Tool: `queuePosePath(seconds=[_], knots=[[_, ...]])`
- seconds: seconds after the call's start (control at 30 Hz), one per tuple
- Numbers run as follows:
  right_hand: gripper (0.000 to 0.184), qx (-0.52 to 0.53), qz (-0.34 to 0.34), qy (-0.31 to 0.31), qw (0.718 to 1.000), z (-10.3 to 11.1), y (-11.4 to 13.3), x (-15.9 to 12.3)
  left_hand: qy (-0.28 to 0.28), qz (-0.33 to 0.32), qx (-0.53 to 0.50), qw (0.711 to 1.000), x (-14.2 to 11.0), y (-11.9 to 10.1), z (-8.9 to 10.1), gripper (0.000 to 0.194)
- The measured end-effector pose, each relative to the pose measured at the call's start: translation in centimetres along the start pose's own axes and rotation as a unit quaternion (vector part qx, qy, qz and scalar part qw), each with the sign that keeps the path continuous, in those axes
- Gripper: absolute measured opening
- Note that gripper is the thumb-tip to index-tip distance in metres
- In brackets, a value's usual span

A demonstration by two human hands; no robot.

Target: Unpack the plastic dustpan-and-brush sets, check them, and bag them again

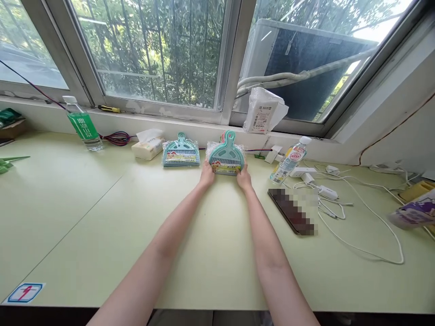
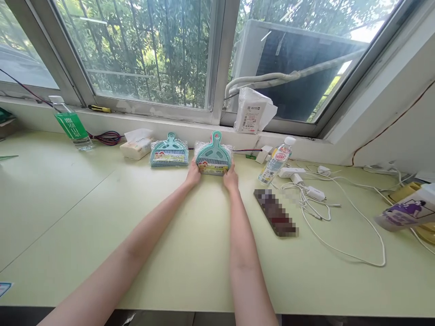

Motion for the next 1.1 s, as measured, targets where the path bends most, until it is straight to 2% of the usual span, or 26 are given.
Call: queuePosePath(seconds=[0.1, 0.17, 0.23, 0.27, 0.3, 0.37, 0.43, 0.5, 0.57, 0.67, 0.73, 0.8, 0.87, 0.9, 0.97, 1.1], knots=[[0.063, 0.026, -0.003, 0.001, 1.0, 0.4, 0.2, -0.5, -0.017, 0.021, 0.028, 0.999, -1.0, -0.8, 1.4, 0.079], [0.062, 0.039, -0.005, 0.005, 0.999, 0.6, 0.3, -0.8, -0.082, -0.021, 0.066, 0.994, -1.4, -1.5, 4.2, 0.071], [0.062, 0.048, -0.01, 0.014, 0.999, 0.8, 0.4, -1.0, -0.145, -0.08, 0.129, 0.978, -1.5, -1.5, 7.8, 0.06], [0.061, 0.05, -0.013, 0.019, 0.998, 0.8, 0.4, -1.1, -0.141, -0.088, 0.169, 0.972, -1.4, -0.9, 9.4, 0.058], [0.061, 0.052, -0.016, 0.022, 0.998, 0.8, 0.4, -1.2, -0.106, -0.085, 0.211, 0.968, -1.2, 0.0, 10.6, 0.057], [0.061, 0.057, -0.019, 0.025, 0.998, 0.9, 0.4, -1.3, -0.001, -0.057, 0.279, 0.959, -1.2, 2.1, 12.4, 0.054], [0.061, 0.06, -0.021, 0.025, 0.998, 0.9, 0.5, -1.5, 0.053, -0.055, 0.323, 0.943, -2.2, 3.3, 13.8, 0.049], [0.062, 0.059, -0.023, 0.026, 0.998, 0.9, 0.4, -1.7, 0.055, -0.087, 0.366, 0.925, -4.0, 2.7, 14.7, 0.043], [0.063, 0.055, -0.025, 0.027, 0.998, 1.0, 0.4, -2.1, 0.054, -0.121, 0.398, 0.908, -6.4, 1.2, 15.1, 0.038], [0.067, 0.055, -0.026, 0.019, 0.998, 1.3, 0.5, -2.9, 0.076, -0.135, 0.398, 0.904, -10.3, -1.3, 15.9, 0.033], [0.071, 0.056, -0.025, 0.011, 0.998, 1.6, 0.6, -3.5, 0.054, -0.12, 0.387, 0.912, -12.2, -2.5, 17.5, 0.033], [0.073, 0.054, -0.021, 0.002, 0.998, 1.9, 0.8, -4.2, 0.013, -0.073, 0.391, 0.917, -13.2, -2.7, 19.6, 0.035], [0.074, 0.043, -0.013, -0.006, 0.999, 2.3, 1.2, -4.9, 0.013, 0.013, 0.391, 0.92, -13.2, -1.4, 21.4, 0.057], [0.073, 0.034, -0.006, -0.01, 0.999, 2.5, 1.5, -5.4, 0.033, 0.063, 0.378, 0.923, -13.0, -0.4, 22.1, 0.067], [0.072, 0.008, 0.01, -0.015, 1.0, 3.0, 2.3, -6.3, 0.084, 0.111, 0.333, 0.932, -12.4, 1.2, 22.7, 0.077], [0.066, -0.08, 0.037, -0.044, 0.995, 4.2, 4.3, -8.8, 0.041, 0.184, 0.219, 0.957, -11.8, 2.6, 24.4, 0.118]])
Point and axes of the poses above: each hand's wrist, its own x-axis towards the middle knuckle, its own z-axis out of the back of the hand, y = z × x, the point moved 6 cm from there along x, towards the middle knuckle, and after that the axes turned 1 degree about -y, right-handed, at the moved point
